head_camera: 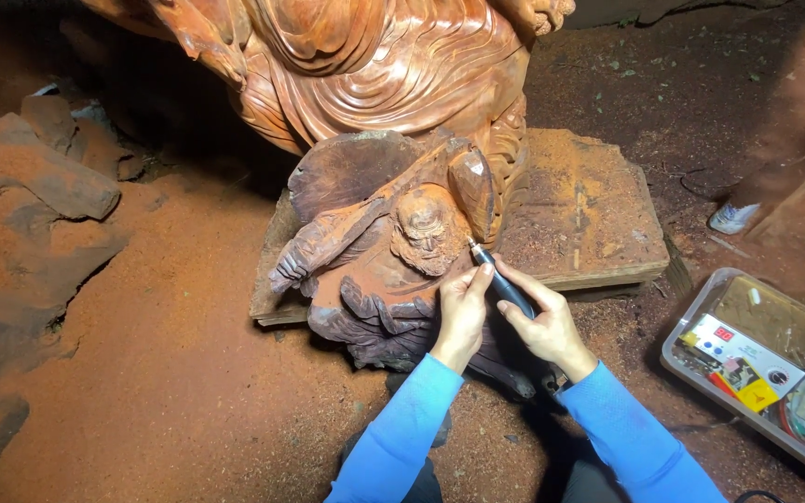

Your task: Using a handheld rotary tool to carve fine details into a wooden statue

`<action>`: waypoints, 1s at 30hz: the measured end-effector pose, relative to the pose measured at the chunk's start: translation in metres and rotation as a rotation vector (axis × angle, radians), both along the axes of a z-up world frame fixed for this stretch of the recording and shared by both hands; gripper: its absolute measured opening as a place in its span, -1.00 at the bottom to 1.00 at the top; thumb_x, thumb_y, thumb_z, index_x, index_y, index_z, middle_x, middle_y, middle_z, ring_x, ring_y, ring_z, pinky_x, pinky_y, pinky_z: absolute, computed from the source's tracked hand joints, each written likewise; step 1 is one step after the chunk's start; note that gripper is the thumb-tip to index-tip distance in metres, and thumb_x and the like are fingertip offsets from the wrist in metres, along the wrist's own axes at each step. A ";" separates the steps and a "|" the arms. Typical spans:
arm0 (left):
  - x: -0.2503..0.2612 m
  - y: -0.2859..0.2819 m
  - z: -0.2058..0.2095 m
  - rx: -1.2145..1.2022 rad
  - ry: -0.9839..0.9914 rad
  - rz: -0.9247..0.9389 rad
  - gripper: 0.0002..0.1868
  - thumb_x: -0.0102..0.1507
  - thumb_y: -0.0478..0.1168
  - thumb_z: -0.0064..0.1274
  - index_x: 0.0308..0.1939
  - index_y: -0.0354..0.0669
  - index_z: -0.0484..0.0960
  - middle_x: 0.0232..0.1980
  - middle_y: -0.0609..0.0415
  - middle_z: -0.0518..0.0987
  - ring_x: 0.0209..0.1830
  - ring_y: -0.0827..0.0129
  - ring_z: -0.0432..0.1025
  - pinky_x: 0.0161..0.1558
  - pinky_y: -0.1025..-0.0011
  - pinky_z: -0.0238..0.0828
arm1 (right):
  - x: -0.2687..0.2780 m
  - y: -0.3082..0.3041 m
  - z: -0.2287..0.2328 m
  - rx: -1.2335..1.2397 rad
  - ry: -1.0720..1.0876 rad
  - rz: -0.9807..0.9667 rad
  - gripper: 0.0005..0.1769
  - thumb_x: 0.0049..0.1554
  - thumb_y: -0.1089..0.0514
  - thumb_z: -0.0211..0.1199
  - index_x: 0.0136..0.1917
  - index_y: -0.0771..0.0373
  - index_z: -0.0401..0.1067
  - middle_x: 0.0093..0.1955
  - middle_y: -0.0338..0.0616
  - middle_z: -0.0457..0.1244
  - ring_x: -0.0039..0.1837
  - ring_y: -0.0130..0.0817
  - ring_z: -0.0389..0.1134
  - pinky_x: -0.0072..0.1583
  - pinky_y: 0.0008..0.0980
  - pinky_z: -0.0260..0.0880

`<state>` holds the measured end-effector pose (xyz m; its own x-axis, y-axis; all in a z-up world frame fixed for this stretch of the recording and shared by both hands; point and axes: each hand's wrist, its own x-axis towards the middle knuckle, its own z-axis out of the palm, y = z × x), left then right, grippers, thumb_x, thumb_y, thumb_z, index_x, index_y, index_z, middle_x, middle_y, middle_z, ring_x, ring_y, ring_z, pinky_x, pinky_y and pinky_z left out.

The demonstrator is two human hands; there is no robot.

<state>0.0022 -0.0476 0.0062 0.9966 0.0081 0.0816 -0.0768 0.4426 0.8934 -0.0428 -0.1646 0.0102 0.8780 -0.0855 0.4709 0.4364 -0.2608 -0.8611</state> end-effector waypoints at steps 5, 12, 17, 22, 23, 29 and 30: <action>0.001 0.002 0.001 -0.060 0.030 -0.024 -0.84 0.34 -0.30 0.13 -0.15 -0.32 0.77 0.07 -0.25 0.67 0.16 0.26 0.48 0.30 0.28 0.36 | 0.001 -0.001 -0.001 -0.006 -0.005 0.013 -0.40 0.01 0.36 0.39 0.34 0.14 0.52 0.33 0.01 0.37 0.39 -0.10 0.32 0.34 -0.11 0.33; -0.001 0.000 0.013 -0.009 0.082 0.003 -0.84 0.32 -0.22 0.18 -0.20 -0.23 0.78 -0.13 0.04 0.70 -0.05 0.49 0.47 0.13 0.49 0.43 | 0.003 0.003 0.000 0.012 -0.015 0.011 -0.39 0.03 0.37 0.37 0.36 0.16 0.49 0.36 0.04 0.34 0.42 -0.10 0.29 0.37 -0.09 0.29; -0.004 -0.001 0.020 -0.008 0.081 0.003 -0.82 0.33 -0.23 0.17 -0.17 -0.27 0.79 -0.09 -0.05 0.71 -0.04 0.47 0.46 0.13 0.47 0.42 | 0.005 -0.001 -0.005 0.011 -0.013 0.010 -0.39 0.02 0.38 0.36 0.36 0.17 0.49 0.36 0.05 0.34 0.42 -0.08 0.29 0.38 -0.08 0.29; -0.009 0.000 0.028 -0.033 0.051 0.018 -0.84 0.32 -0.19 0.19 -0.26 -0.18 0.79 -0.23 0.13 0.66 -0.13 0.54 0.42 0.00 0.58 0.39 | 0.006 -0.001 -0.006 0.016 -0.014 0.017 -0.39 0.02 0.39 0.36 0.36 0.18 0.49 0.34 0.05 0.35 0.42 -0.08 0.29 0.37 -0.07 0.29; -0.007 0.000 0.026 -0.033 0.051 0.018 -0.84 0.32 -0.19 0.19 -0.26 -0.18 0.79 -0.23 0.13 0.66 -0.13 0.54 0.42 0.00 0.58 0.39 | 0.006 -0.001 -0.005 0.016 -0.014 0.017 -0.39 0.02 0.39 0.36 0.36 0.18 0.49 0.34 0.05 0.35 0.42 -0.08 0.29 0.37 -0.07 0.29; -0.006 -0.001 0.017 -0.010 0.001 0.024 -0.82 0.34 -0.22 0.16 -0.29 -0.22 0.76 -0.23 0.08 0.65 -0.11 0.48 0.40 0.04 0.54 0.38 | 0.003 -0.002 -0.005 0.024 0.001 0.015 -0.37 0.02 0.41 0.34 0.37 0.19 0.48 0.37 0.05 0.33 0.43 -0.09 0.28 0.39 -0.08 0.28; -0.005 0.000 0.012 -0.002 0.006 0.013 -0.83 0.34 -0.24 0.15 -0.25 -0.25 0.77 -0.10 -0.03 0.67 -0.01 0.42 0.44 0.13 0.48 0.37 | 0.002 -0.001 -0.005 0.016 0.002 0.014 -0.38 0.02 0.39 0.36 0.37 0.18 0.48 0.36 0.04 0.34 0.42 -0.09 0.29 0.38 -0.08 0.29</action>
<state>-0.0025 -0.0479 0.0177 0.9969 0.0208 0.0753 -0.0767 0.4434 0.8931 -0.0412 -0.1656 0.0056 0.8800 -0.0807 0.4682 0.4385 -0.2409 -0.8658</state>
